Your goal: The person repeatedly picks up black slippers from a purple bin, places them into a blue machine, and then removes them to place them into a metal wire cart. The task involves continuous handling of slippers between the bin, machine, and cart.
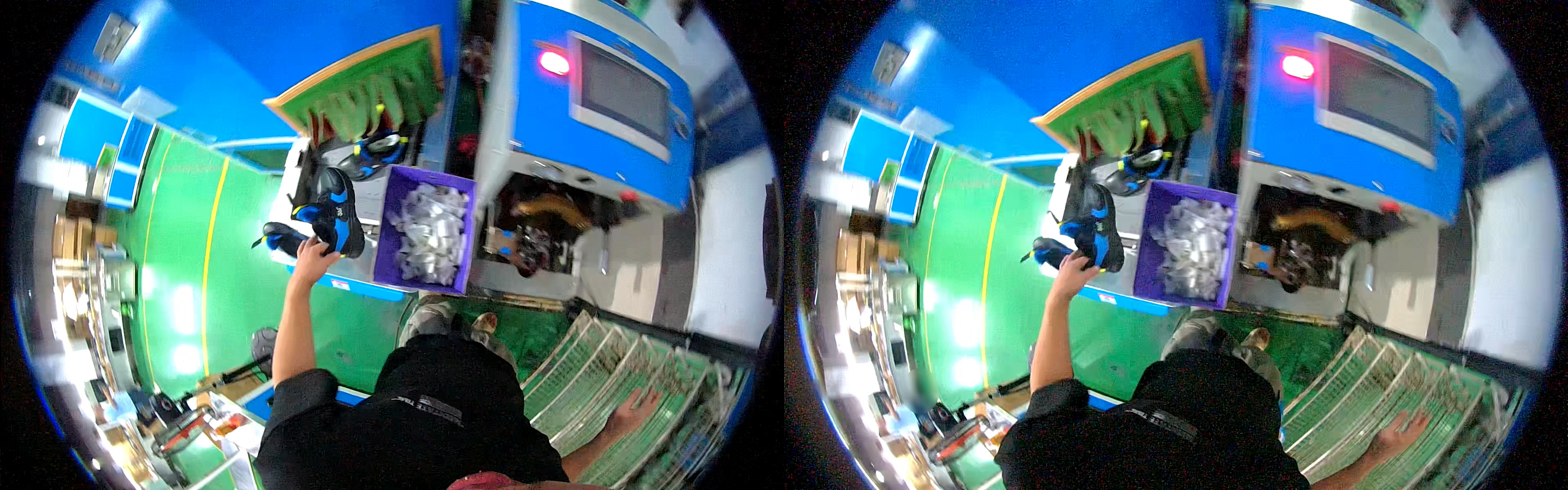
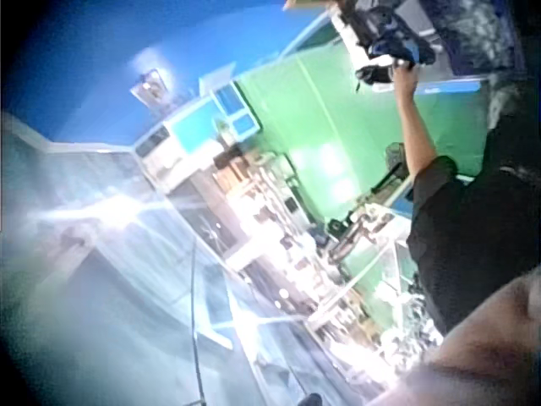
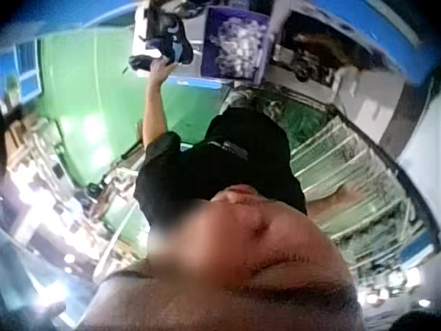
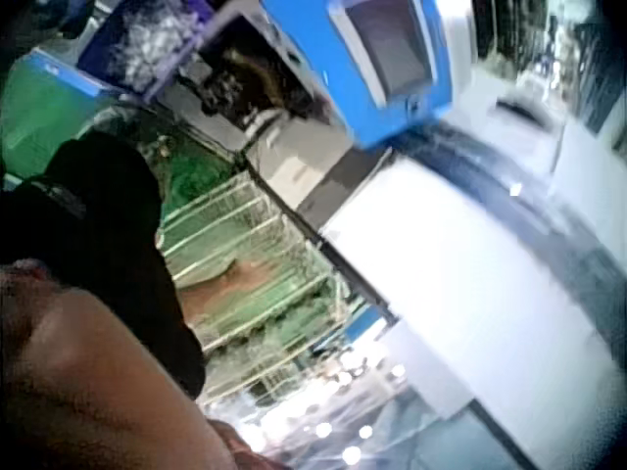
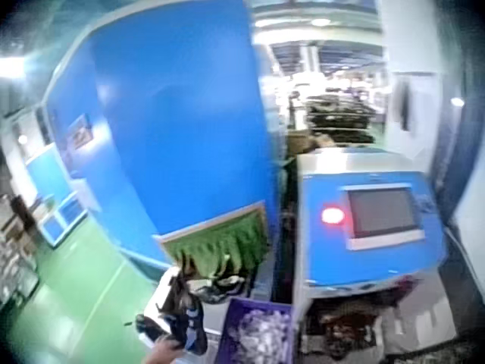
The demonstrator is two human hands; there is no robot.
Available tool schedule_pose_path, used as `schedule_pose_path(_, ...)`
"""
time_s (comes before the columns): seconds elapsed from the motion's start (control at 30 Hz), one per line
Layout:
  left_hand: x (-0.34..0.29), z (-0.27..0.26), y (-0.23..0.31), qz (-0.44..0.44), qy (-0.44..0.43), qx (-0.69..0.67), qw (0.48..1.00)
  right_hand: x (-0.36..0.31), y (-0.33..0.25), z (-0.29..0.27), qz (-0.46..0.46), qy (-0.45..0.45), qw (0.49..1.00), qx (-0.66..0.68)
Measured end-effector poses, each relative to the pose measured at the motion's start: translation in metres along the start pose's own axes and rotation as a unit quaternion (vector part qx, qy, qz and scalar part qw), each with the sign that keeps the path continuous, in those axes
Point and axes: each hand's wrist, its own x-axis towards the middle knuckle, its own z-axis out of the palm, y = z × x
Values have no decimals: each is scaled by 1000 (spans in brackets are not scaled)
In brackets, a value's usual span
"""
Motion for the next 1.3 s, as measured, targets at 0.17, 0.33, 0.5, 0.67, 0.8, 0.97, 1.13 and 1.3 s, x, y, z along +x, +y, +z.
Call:
schedule_pose_path(0.17,39,79,-56,-247,220,71,941,54,-151,13,-316,-195,922,111)
schedule_pose_path(0.33,4,49,-91,-230,221,41,947,63,-197,65,-282,-269,890,238)
schedule_pose_path(0.5,-132,50,-99,-247,224,12,943,47,-291,66,-293,-354,883,98)
schedule_pose_path(0.67,-379,97,-111,-388,212,-4,897,55,-359,93,-432,-394,800,136)
schedule_pose_path(0.8,-552,133,-156,-506,272,49,817,51,-396,72,-529,-359,759,119)
schedule_pose_path(0.97,-573,78,-179,-820,360,316,312,60,-433,60,-671,-138,711,157)
schedule_pose_path(1.13,-335,92,-174,-442,426,61,787,77,-508,87,-549,108,707,432)
schedule_pose_path(1.3,19,109,-32,-83,241,-296,921,74,-559,93,-620,222,715,234)
